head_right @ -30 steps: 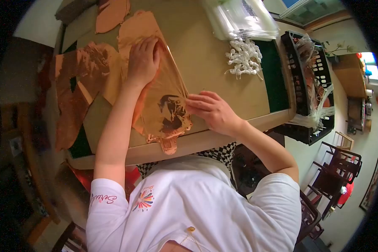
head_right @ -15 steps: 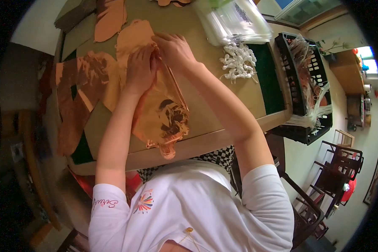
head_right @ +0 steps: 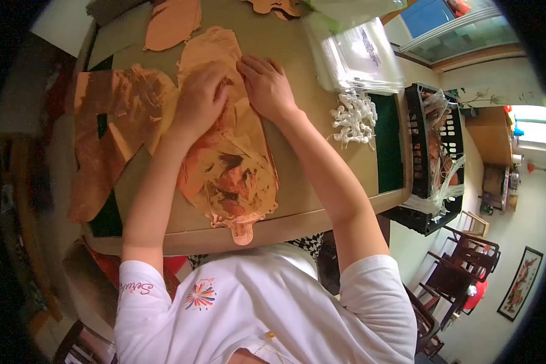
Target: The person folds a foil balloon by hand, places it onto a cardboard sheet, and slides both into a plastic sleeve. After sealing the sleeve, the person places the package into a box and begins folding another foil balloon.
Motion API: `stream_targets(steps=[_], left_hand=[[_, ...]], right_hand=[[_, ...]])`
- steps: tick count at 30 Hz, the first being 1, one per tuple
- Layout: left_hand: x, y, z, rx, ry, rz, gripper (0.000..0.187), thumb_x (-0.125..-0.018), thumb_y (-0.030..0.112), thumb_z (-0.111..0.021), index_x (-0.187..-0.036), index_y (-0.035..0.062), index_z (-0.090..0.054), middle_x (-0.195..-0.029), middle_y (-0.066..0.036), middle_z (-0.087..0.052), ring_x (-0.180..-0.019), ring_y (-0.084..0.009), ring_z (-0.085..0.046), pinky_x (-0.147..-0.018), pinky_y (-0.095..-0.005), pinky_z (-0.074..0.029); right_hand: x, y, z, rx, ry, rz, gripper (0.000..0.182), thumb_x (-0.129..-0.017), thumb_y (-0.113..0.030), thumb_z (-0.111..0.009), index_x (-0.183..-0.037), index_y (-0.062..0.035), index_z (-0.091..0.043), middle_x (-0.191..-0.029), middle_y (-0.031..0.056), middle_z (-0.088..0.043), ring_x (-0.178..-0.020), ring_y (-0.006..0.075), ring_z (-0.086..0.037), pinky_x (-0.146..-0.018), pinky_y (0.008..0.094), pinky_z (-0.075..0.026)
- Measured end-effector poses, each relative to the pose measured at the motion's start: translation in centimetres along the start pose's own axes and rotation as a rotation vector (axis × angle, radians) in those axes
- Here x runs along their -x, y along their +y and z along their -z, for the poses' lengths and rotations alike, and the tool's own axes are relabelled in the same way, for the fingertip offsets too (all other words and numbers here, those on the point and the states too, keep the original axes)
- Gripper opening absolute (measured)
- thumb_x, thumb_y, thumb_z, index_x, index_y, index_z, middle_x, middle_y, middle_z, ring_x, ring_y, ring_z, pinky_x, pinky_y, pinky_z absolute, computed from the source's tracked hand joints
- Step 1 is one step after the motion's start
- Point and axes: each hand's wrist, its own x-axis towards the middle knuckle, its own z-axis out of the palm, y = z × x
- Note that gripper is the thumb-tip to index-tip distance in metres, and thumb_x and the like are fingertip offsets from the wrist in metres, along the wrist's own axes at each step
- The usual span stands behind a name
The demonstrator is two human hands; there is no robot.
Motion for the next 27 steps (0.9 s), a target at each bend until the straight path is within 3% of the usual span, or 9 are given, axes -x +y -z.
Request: stream_targets(steps=[3,4,7,10,13,14,17,22,27], left_hand=[[0.4,-3.0,1.7,-0.062,0.101,-0.013,0.026,-0.089,0.016,-0.06,-0.11,0.0011,-0.06,-0.113,-0.014,-0.061,-0.106,-0.0328,-0.057,-0.093,-0.0433,-0.045],[0.4,-2.6,3.8,-0.002,-0.014,0.173,0.024,-0.09,0.016,-0.058,-0.11,0.0008,-0.06,-0.113,-0.014,-0.06,-0.104,-0.0331,-0.058,-0.09,-0.0427,-0.046],[2.8,-5.3,6.2,-0.181,0.123,0.244,0.023,-0.093,0.016,-0.057,-0.11,0.0007,-0.06,-0.112,-0.015,-0.061,-0.101,-0.0303,-0.061,-0.087,-0.0389,-0.049],[5.8,-5.9,9.4,0.099,0.197,0.495,0.025,-0.095,0.018,-0.056,-0.113,0.002,-0.06,-0.105,-0.014,-0.063,-0.089,-0.0229,-0.065,-0.08,-0.0331,-0.05],[8.4,-4.9,12.2,0.283,0.109,0.921,0.026,-0.095,0.02,-0.057,-0.115,0.0024,-0.06,-0.096,-0.01,-0.065,-0.076,-0.0166,-0.065,-0.07,-0.0273,-0.051],[9.5,-5.0,12.8,0.254,0.027,0.9,0.029,-0.095,0.019,-0.058,-0.119,0.003,-0.058,-0.094,-0.008,-0.065,-0.071,-0.0139,-0.065,-0.063,-0.0252,-0.051],[10.5,-2.0,13.5,0.424,0.025,1.062,0.039,-0.098,0.027,-0.056,-0.131,0.0062,-0.052,-0.11,-0.008,-0.063,-0.077,-0.0134,-0.063,-0.069,-0.025,-0.051],[12.1,0.6,13.8,0.788,0.204,1.097,0.052,-0.095,0.027,-0.06,-0.138,0.0031,-0.044,-0.124,-0.013,-0.057,-0.082,-0.0166,-0.066,-0.067,-0.0252,-0.052],[12.8,0.3,13.6,1.07,0.296,1.118,0.057,-0.095,0.024,-0.06,-0.142,0.0003,-0.039,-0.128,-0.017,-0.055,-0.082,-0.0181,-0.067,-0.064,-0.0248,-0.052]], right_hand=[[0.1,-0.2,0.2,0.0,-0.021,-0.02,0.031,-0.092,-0.01,-0.053,-0.122,-0.008,-0.061,-0.128,0.0104,-0.06,-0.12,0.029,-0.054,-0.104,0.0461,-0.039],[0.0,-0.2,0.2,-0.005,-0.026,-0.022,0.031,-0.093,-0.01,-0.053,-0.122,-0.0082,-0.061,-0.128,0.0105,-0.06,-0.119,0.0292,-0.054,-0.104,0.0462,-0.039],[0.2,0.2,-0.2,-0.01,-0.014,-0.015,0.031,-0.093,-0.011,-0.052,-0.123,-0.0089,-0.06,-0.128,0.0105,-0.059,-0.119,0.0297,-0.054,-0.104,0.0469,-0.039],[0.3,0.3,-0.3,0.016,0.003,0.012,0.032,-0.093,-0.011,-0.052,-0.124,-0.0095,-0.06,-0.128,0.0104,-0.059,-0.119,0.0296,-0.055,-0.104,0.0474,-0.039],[0.2,0.2,-0.3,-0.01,-0.008,-0.016,0.03,-0.092,-0.012,-0.052,-0.12,-0.01,-0.061,-0.126,0.0091,-0.06,-0.118,0.0281,-0.054,-0.106,0.0472,-0.037],[0.2,0.3,-0.3,-0.02,-0.003,-0.01,0.03,-0.092,-0.012,-0.053,-0.12,-0.01,-0.061,-0.126,0.0091,-0.06,-0.118,0.0281,-0.054,-0.106,0.0471,-0.037],[0.2,0.5,-0.5,-0.056,0.022,-0.003,0.029,-0.091,-0.012,-0.053,-0.119,-0.0097,-0.061,-0.125,0.009,-0.06,-0.118,0.0282,-0.055,-0.105,0.0469,-0.037],[-0.3,-0.1,1.1,-0.332,-0.018,-0.186,0.03,-0.092,-0.014,-0.054,-0.121,-0.0107,-0.061,-0.129,0.0112,-0.058,-0.121,0.0296,-0.052,-0.105,0.0475,-0.037],[1.7,-3.1,1.6,-0.045,-0.038,0.084,0.034,-0.094,-0.02,-0.054,-0.127,-0.0139,-0.059,-0.136,0.0116,-0.053,-0.133,0.0299,-0.043,-0.108,0.052,-0.032]])
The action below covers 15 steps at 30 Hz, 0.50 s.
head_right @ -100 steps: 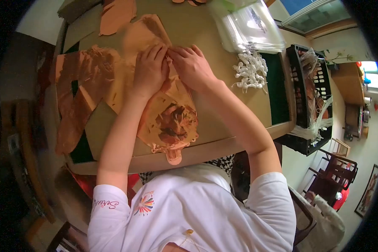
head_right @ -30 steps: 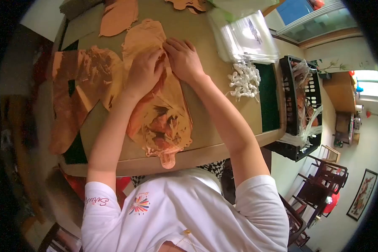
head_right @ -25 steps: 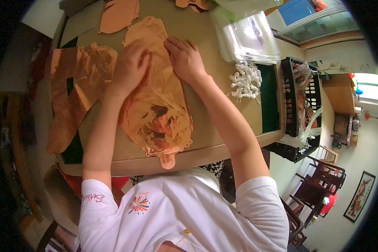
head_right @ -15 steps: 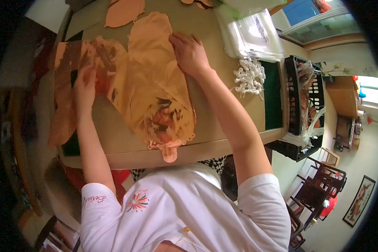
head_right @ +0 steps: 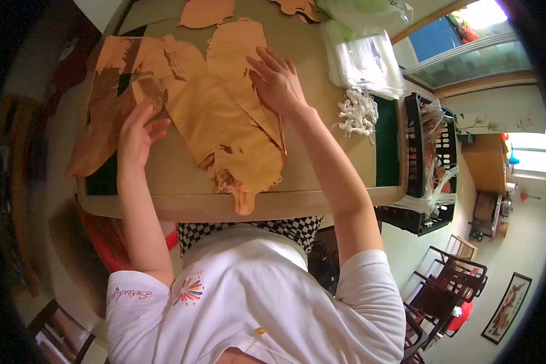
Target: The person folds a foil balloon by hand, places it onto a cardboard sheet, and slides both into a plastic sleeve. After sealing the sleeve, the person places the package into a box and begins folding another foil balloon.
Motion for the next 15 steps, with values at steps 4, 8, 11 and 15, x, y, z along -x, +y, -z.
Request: stream_targets(steps=[4,8,11,15], left_hand=[[-1.9,0.1,0.1,0.064,-0.017,0.053,0.053,-0.095,0.02,-0.06,-0.14,-0.0004,-0.042,-0.127,-0.017,-0.056,-0.077,-0.0171,-0.065,-0.061,-0.0255,-0.051],[-3.1,-0.5,-0.7,-0.027,0.06,-0.006,0.053,-0.088,0.019,-0.068,-0.132,-0.0013,-0.047,-0.099,-0.009,-0.062,-0.071,-0.0151,-0.064,-0.054,-0.0261,-0.048],[-4.7,-0.1,-2.8,-0.467,0.19,-0.066,0.051,-0.087,0.015,-0.067,-0.131,-0.0012,-0.046,-0.094,-0.01,-0.065,-0.077,-0.0175,-0.065,-0.06,-0.0313,-0.05],[-4.8,-0.4,-7.2,-0.672,0.156,-0.643,0.043,-0.089,0.011,-0.06,-0.128,-0.0012,-0.045,-0.096,-0.017,-0.065,-0.086,-0.0293,-0.066,-0.072,-0.039,-0.052]], right_hand=[[0.7,0.2,-1.2,0.071,-0.074,0.007,0.036,-0.095,-0.026,-0.053,-0.129,-0.0147,-0.058,-0.139,0.0098,-0.051,-0.135,0.0284,-0.04,-0.108,0.0538,-0.03],[1.0,0.4,-1.2,0.084,-0.086,-0.012,0.036,-0.095,-0.028,-0.053,-0.129,-0.0143,-0.057,-0.141,0.0095,-0.049,-0.134,0.0288,-0.04,-0.109,0.0537,-0.03],[0.8,0.1,-1.1,0.094,-0.081,-0.014,0.035,-0.095,-0.028,-0.053,-0.128,-0.0145,-0.058,-0.14,0.0098,-0.049,-0.134,0.029,-0.041,-0.109,0.0541,-0.03],[0.8,0.5,-1.4,0.087,-0.065,0.017,0.035,-0.095,-0.028,-0.054,-0.127,-0.0152,-0.058,-0.14,0.0121,-0.049,-0.133,0.0305,-0.041,-0.109,0.0543,-0.03]])
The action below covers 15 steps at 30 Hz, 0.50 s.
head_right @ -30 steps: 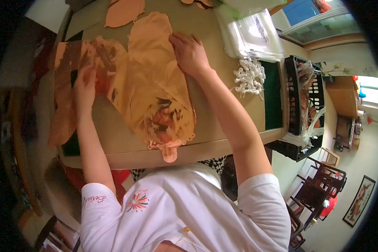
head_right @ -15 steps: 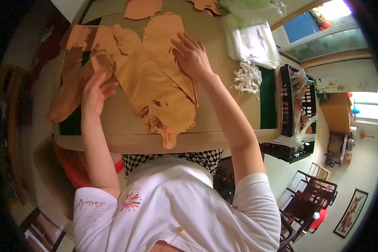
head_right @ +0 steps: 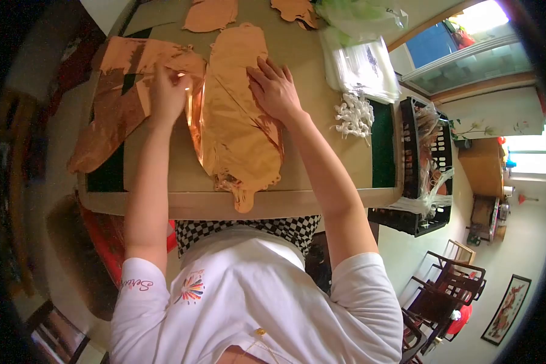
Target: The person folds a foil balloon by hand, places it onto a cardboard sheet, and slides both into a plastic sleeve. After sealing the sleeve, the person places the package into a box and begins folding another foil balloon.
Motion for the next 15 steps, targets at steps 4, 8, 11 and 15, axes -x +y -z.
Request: stream_targets(steps=[4,8,11,15], left_hand=[[-0.3,2.3,-5.3,-0.147,-0.048,-0.386,0.044,-0.09,0.01,-0.057,-0.131,0.0046,-0.045,-0.095,-0.018,-0.062,-0.081,-0.0369,-0.062,-0.071,-0.0432,-0.05],[1.1,2.9,-8.3,-0.006,-0.305,-0.311,0.037,-0.091,0.011,-0.054,-0.128,0.009,-0.051,-0.106,-0.018,-0.061,-0.09,-0.0349,-0.062,-0.077,-0.0422,-0.051],[1.5,3.1,-7.8,0.147,-0.337,-0.34,0.036,-0.09,0.008,-0.052,-0.126,0.0086,-0.054,-0.115,-0.017,-0.06,-0.104,-0.0342,-0.059,-0.085,-0.0427,-0.05],[0.7,-1.0,-4.9,-0.137,-0.131,-0.377,0.034,-0.091,0.005,-0.051,-0.124,0.0048,-0.056,-0.126,-0.015,-0.057,-0.117,-0.0332,-0.054,-0.097,-0.0413,-0.046]], right_hand=[[0.0,0.1,-0.1,-0.002,0.003,-0.005,0.036,-0.094,-0.029,-0.055,-0.127,-0.0158,-0.058,-0.14,0.0142,-0.048,-0.134,0.0323,-0.04,-0.109,0.0542,-0.03],[-0.1,-0.2,0.2,-0.007,-0.009,-0.011,0.035,-0.093,-0.027,-0.055,-0.125,-0.0157,-0.059,-0.14,0.0149,-0.049,-0.134,0.0328,-0.04,-0.11,0.0534,-0.028],[-0.1,0.3,-0.1,0.004,-0.018,0.019,0.033,-0.092,-0.025,-0.055,-0.122,-0.0144,-0.061,-0.14,0.015,-0.048,-0.133,0.0329,-0.041,-0.11,0.0524,-0.028],[0.0,0.5,-0.4,-0.029,0.023,0.018,0.029,-0.091,-0.025,-0.055,-0.116,-0.0119,-0.063,-0.14,0.0141,-0.049,-0.132,0.0329,-0.042,-0.108,0.0512,-0.03]])
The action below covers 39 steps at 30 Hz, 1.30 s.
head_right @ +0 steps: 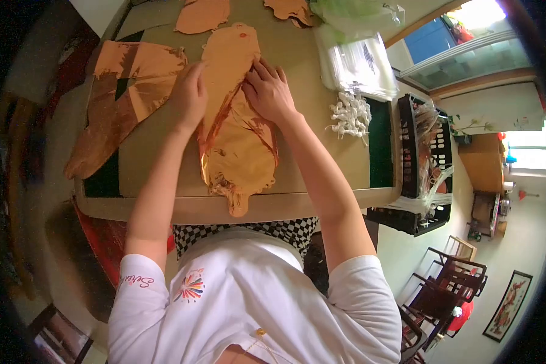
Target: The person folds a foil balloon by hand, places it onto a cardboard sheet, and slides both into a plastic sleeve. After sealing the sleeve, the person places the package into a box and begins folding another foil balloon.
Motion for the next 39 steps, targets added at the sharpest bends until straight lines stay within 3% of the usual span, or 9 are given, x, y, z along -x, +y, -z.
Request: stream_targets(steps=[4,7,10,13,22,31,34,37,39], left_hand=[[1.6,-3.1,0.4,-0.264,-0.045,-0.152,0.032,-0.092,0.003,-0.05,-0.123,0.0017,-0.057,-0.134,-0.014,-0.053,-0.13,-0.0305,-0.045,-0.107,-0.0428,-0.038],[2.4,-3.9,1.7,-0.285,-0.157,-0.167,0.03,-0.093,0.005,-0.05,-0.122,0.0038,-0.058,-0.138,-0.013,-0.051,-0.135,-0.0285,-0.04,-0.11,-0.0438,-0.035],[2.0,-2.6,2.7,-0.345,-0.249,-0.325,0.03,-0.096,0.013,-0.05,-0.123,0.0052,-0.058,-0.138,-0.012,-0.051,-0.136,-0.027,-0.04,-0.111,-0.043,-0.034],[1.8,-2.4,1.2,-0.403,-0.355,-0.292,0.037,-0.098,0.019,-0.049,-0.133,0.0071,-0.051,-0.142,-0.013,-0.046,-0.136,-0.03,-0.039,-0.112,-0.0421,-0.033],[1.1,-0.7,-2.5,-0.452,-0.277,-0.252,0.042,-0.099,0.032,-0.047,-0.134,0.0086,-0.052,-0.139,-0.017,-0.049,-0.134,-0.0299,-0.042,-0.112,-0.0474,-0.03],[1.4,-0.5,-3.5,-0.373,-0.263,-0.218,0.046,-0.097,0.032,-0.05,-0.136,0.0083,-0.05,-0.142,-0.02,-0.045,-0.136,-0.0334,-0.036,-0.113,-0.0455,-0.027],[1.4,-0.1,-3.1,-0.375,-0.263,-0.225,0.046,-0.097,0.031,-0.05,-0.137,0.0083,-0.05,-0.142,-0.02,-0.044,-0.136,-0.0335,-0.036,-0.113,-0.0457,-0.028],[1.4,-0.4,-3.3,-0.38,-0.259,-0.235,0.045,-0.096,0.03,-0.051,-0.136,0.0082,-0.05,-0.143,-0.02,-0.043,-0.136,-0.0338,-0.036,-0.112,-0.0463,-0.029],[1.5,-0.6,-3.5,-0.357,-0.248,-0.225,0.045,-0.096,0.03,-0.051,-0.135,0.0073,-0.051,-0.142,-0.02,-0.044,-0.136,-0.0339,-0.037,-0.111,-0.0467,-0.03]], right_hand=[[0.0,-0.2,0.1,-0.018,0.025,0.002,0.028,-0.091,-0.026,-0.055,-0.113,-0.0103,-0.064,-0.139,0.015,-0.049,-0.131,0.0333,-0.043,-0.107,0.0511,-0.031],[0.0,-0.3,0.3,-0.03,0.016,-0.018,0.029,-0.092,-0.026,-0.055,-0.114,-0.0099,-0.064,-0.14,0.0163,-0.049,-0.132,0.0339,-0.043,-0.107,0.0517,-0.031],[0.1,-0.1,0.1,0.001,-0.019,-0.032,0.032,-0.092,-0.027,-0.054,-0.118,-0.0106,-0.063,-0.141,0.0162,-0.048,-0.133,0.034,-0.042,-0.108,0.0524,-0.03],[0.1,0.0,-0.1,0.053,-0.011,-0.03,0.033,-0.093,-0.028,-0.052,-0.119,-0.0106,-0.063,-0.141,0.0169,-0.048,-0.133,0.0338,-0.042,-0.11,0.0518,-0.029],[0.1,-0.3,0.3,0.028,-0.042,-0.057,0.034,-0.091,-0.025,-0.052,-0.121,-0.01,-0.061,-0.142,0.0175,-0.047,-0.134,0.0336,-0.04,-0.112,0.053,-0.027],[0.2,0.1,0.2,0.07,-0.084,-0.054,0.035,-0.091,-0.023,-0.053,-0.122,-0.0085,-0.06,-0.144,0.0179,-0.043,-0.136,0.0344,-0.037,-0.112,0.052,-0.027],[-0.3,-0.2,0.7,-0.338,0.146,-0.235,0.038,-0.092,-0.018,-0.055,-0.128,-0.0067,-0.056,-0.138,0.019,-0.049,-0.133,0.0357,-0.041,-0.108,0.0479,-0.032],[-0.7,-0.2,1.5,-0.278,0.2,-0.205,0.04,-0.095,-0.028,-0.051,-0.13,-0.0091,-0.055,-0.144,0.0169,-0.044,-0.136,0.0342,-0.036,-0.113,0.0485,-0.027],[-1.3,-0.6,1.4,-0.136,0.126,-0.121,0.043,-0.095,-0.029,-0.052,-0.133,-0.0092,-0.053,-0.143,0.0151,-0.045,-0.136,0.0328,-0.038,-0.113,0.0492,-0.028]])
